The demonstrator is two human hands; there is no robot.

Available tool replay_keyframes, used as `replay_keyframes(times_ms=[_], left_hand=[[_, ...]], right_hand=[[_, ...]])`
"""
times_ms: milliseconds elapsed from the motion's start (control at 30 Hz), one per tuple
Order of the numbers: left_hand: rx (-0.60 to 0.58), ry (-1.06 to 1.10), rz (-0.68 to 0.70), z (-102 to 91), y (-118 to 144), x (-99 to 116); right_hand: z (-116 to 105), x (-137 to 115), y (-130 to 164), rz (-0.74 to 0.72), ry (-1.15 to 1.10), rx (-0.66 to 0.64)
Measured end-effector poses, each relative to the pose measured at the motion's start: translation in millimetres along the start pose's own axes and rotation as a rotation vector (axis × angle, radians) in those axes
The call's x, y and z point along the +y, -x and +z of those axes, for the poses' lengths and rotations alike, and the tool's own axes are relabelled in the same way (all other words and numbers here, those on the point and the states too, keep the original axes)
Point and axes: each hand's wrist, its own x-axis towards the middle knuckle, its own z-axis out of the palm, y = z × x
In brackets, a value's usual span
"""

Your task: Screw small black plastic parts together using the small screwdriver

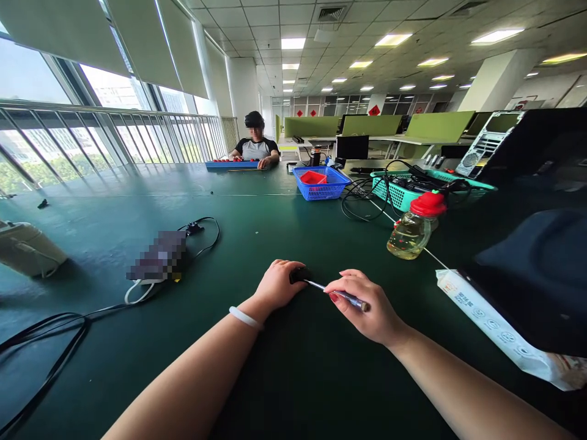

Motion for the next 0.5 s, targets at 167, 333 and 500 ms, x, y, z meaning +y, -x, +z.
replay_keyframes(times_ms=[167,333,500], left_hand=[[-0.013,0.022,-0.001,1.1,-0.8,-3.3],[-0.017,0.028,-0.009,2.2,-2.0,-3.7],[-0.02,0.023,0.0,2.2,-2.8,-3.5]], right_hand=[[2.2,0.5,1.1,-0.026,0.067,-0.038],[3.2,-0.1,1.0,-0.02,0.109,-0.071],[7.3,-10.3,1.5,-0.024,0.18,-0.152]])
